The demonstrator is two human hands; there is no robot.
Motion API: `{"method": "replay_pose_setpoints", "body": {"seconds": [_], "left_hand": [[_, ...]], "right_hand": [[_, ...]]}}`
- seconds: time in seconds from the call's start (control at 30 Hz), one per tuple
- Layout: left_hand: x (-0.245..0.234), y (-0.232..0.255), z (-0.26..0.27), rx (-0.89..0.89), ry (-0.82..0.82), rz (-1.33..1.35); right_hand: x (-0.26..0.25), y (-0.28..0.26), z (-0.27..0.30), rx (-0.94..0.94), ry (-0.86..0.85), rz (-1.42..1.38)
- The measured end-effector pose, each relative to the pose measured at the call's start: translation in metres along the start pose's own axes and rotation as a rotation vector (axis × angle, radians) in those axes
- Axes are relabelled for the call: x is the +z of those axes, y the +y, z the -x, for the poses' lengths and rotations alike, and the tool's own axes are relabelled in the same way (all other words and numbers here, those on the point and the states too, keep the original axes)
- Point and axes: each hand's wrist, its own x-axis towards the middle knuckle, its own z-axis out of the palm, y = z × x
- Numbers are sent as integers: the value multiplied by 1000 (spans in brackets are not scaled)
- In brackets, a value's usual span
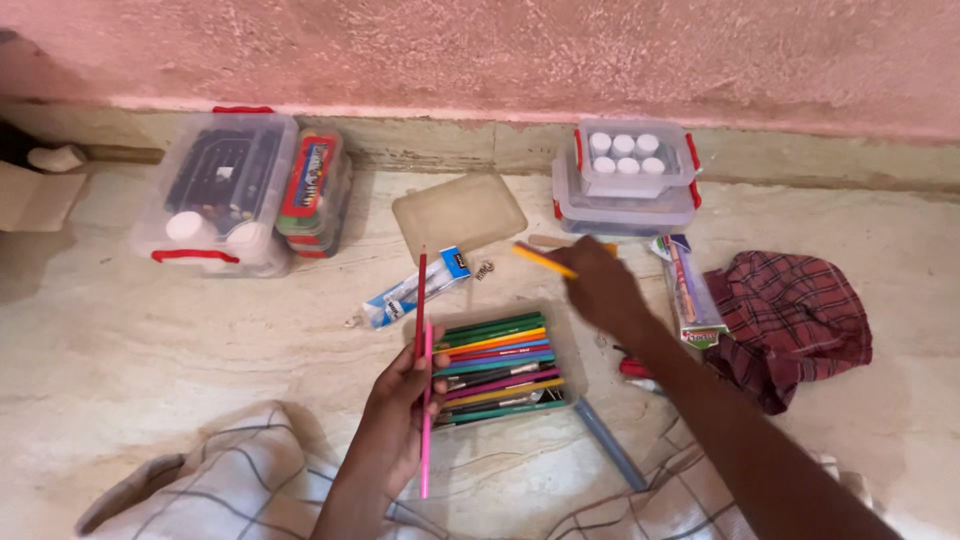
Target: The person sits on the floor and organizes stationery items into a clear plastic container. They place paintbrushes, pens, and colored pencils into the container, arranging them neatly.
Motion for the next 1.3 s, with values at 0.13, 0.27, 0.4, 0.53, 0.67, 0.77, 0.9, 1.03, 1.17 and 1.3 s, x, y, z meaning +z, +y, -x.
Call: {"method": "replay_pose_setpoints", "body": {"seconds": [0.13, 0.27, 0.4, 0.53, 0.67, 0.77, 0.9, 1.03, 1.17, 1.3], "left_hand": [[9, 4, -2, 17, 102, -157], [13, 6, -8, 62, 12, -178], [10, 7, -15, 46, 25, -135], [0, 8, -13, 80, 11, -1], [-18, 7, -12, 167, 56, 160], [-31, 7, -16, 230, 150, 238], [-44, -6, -21, 257, 209, 222], [-49, -19, -24, 254, 215, 162], [-52, -24, -22, 270, 203, 136], [-47, -24, -19, 273, 214, 93]], "right_hand": [[24, 80, -19, 65, 3, 138], [44, 109, -23, 256, -95, 134], [42, 108, -22, 372, -160, 188], [13, 87, -15, 279, -164, 174], [-30, 43, 1, 424, -52, -278], [-62, 6, 12, 271, -65, -454], [-69, -34, 23, 123, -333, -426], [-34, -58, 28, -166, -475, -361], [15, -75, 43, -124, -579, -275], [35, -82, 54, -164, -301, -58]]}}
